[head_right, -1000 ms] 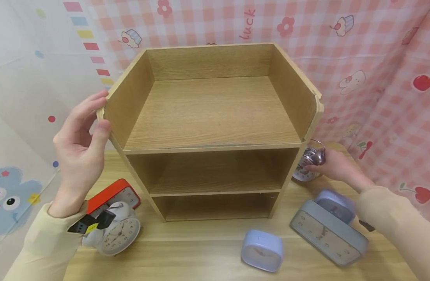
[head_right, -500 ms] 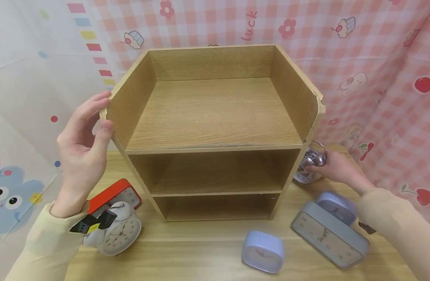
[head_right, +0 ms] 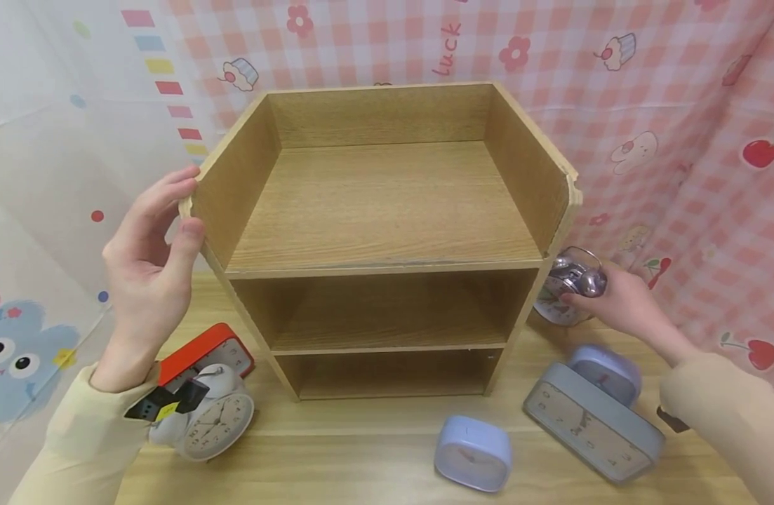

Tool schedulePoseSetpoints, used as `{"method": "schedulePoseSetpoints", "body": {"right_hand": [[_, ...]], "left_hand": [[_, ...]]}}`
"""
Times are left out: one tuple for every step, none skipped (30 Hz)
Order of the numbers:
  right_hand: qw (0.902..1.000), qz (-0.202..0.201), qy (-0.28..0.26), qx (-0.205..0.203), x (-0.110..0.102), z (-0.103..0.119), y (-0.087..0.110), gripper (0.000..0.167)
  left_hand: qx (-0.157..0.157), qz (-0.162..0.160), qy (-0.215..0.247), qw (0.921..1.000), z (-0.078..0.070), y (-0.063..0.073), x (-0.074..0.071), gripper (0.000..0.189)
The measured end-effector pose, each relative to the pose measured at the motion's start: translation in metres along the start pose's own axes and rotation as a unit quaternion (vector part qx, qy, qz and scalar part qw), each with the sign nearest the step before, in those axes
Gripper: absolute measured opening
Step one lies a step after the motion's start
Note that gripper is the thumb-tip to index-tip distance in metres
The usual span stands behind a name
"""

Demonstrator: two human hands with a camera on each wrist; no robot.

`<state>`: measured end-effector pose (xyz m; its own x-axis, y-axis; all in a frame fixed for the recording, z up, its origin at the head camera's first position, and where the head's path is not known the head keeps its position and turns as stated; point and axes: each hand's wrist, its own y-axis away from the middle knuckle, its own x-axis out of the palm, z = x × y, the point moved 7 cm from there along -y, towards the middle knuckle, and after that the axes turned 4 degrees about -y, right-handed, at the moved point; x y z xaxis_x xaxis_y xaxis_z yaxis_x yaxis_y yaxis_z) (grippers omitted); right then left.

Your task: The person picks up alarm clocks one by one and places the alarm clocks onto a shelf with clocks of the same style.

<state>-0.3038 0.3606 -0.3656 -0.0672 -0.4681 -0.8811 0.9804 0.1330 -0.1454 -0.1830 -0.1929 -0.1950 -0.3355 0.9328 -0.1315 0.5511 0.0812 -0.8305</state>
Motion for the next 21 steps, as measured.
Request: {"method": "schedulePoseSetpoints", "body": {"right_hand": [[1.0, -0.006, -0.001, 0.001, -0.003, 0.001, 0.002, 0.057], [0.9999, -0.011, -0.001, 0.005, -0.007, 0.001, 0.005, 0.055], [0.9998, -0.016, -0.002, 0.01, -0.011, 0.001, 0.007, 0.055], [0.9997, -0.02, -0.003, 0.014, -0.014, 0.001, 0.01, 0.055], [0.9995, -0.024, -0.005, 0.021, -0.018, 0.001, 0.012, 0.054], [0.9992, -0.03, -0.005, 0.025, -0.021, 0.002, 0.014, 0.054], [0.9988, -0.038, -0.005, 0.029, -0.025, 0.003, 0.016, 0.056], [0.9984, -0.045, -0.003, 0.033, -0.029, 0.003, 0.019, 0.056], [0.998, -0.052, -0.004, 0.037, -0.032, 0.004, 0.021, 0.058], [0.9977, -0.055, -0.004, 0.039, -0.034, 0.005, 0.023, 0.061], [0.9974, -0.059, -0.006, 0.04, -0.037, 0.006, 0.025, 0.062], [0.9971, -0.066, -0.006, 0.037, -0.04, 0.008, 0.027, 0.062], [0.9969, -0.07, -0.006, 0.036, -0.042, 0.01, 0.029, 0.063], [0.9966, -0.074, -0.006, 0.035, -0.045, 0.013, 0.032, 0.062], [0.9965, -0.077, -0.009, 0.033, -0.048, 0.016, 0.034, 0.064], [0.9963, -0.08, -0.006, 0.03, -0.051, 0.019, 0.037, 0.065], [0.996, -0.084, -0.004, 0.029, -0.054, 0.022, 0.039, 0.065], [0.9956, -0.089, 0.002, 0.03, -0.057, 0.024, 0.042, 0.066], [0.9952, -0.092, 0.006, 0.032, -0.06, 0.026, 0.044, 0.067], [0.9947, -0.097, 0.012, 0.032, -0.063, 0.027, 0.046, 0.067], [0.9942, -0.102, 0.013, 0.033, -0.066, 0.029, 0.048, 0.07]], "left_hand": [[0.0, 0.0, 0.0, 1.0, 0.0, 0.0, 0.0, 0.035], [-0.001, 0.001, 0.0, 1.0, 0.0, 0.0, 0.0, 0.035], [-0.001, 0.001, -0.001, 1.0, 0.0, 0.0, 0.0, 0.035], [-0.002, 0.002, -0.002, 1.0, 0.0, 0.0, 0.0, 0.035], [-0.002, 0.002, -0.003, 1.0, 0.0, 0.0, 0.0, 0.035], [-0.002, 0.002, -0.004, 1.0, 0.0, 0.0, 0.0, 0.035], [-0.002, 0.002, -0.005, 1.0, 0.0, 0.0, 0.0, 0.035], [-0.002, 0.001, -0.005, 1.0, 0.0, 0.0, 0.0, 0.035], [-0.002, 0.002, -0.006, 1.0, 0.0, 0.0, -0.001, 0.035], [-0.002, 0.001, -0.007, 1.0, 0.0, 0.0, -0.001, 0.035], [-0.001, 0.001, -0.006, 1.0, 0.0, 0.0, -0.001, 0.035], [-0.001, 0.001, -0.007, 1.0, 0.0, 0.0, -0.001, 0.035], [-0.002, 0.001, -0.007, 1.0, 0.0, 0.0, -0.001, 0.035], [-0.002, 0.001, -0.008, 1.0, 0.0, 0.0, -0.002, 0.035], [-0.003, 0.001, -0.008, 1.0, 0.0, 0.0, -0.002, 0.035], [-0.003, 0.0, -0.008, 1.0, 0.0, 0.0, -0.002, 0.035], [-0.003, 0.0, -0.007, 1.0, 0.0, 0.0, -0.002, 0.035], [-0.003, 0.001, -0.008, 1.0, 0.0, 0.0, -0.002, 0.035], [-0.004, 0.001, -0.008, 1.0, 0.0, 0.001, -0.002, 0.035], [-0.004, 0.001, -0.009, 1.0, 0.0, 0.001, -0.002, 0.035], [-0.003, 0.002, -0.01, 0.9999, 0.0, 0.001, -0.002, 0.034]]}}
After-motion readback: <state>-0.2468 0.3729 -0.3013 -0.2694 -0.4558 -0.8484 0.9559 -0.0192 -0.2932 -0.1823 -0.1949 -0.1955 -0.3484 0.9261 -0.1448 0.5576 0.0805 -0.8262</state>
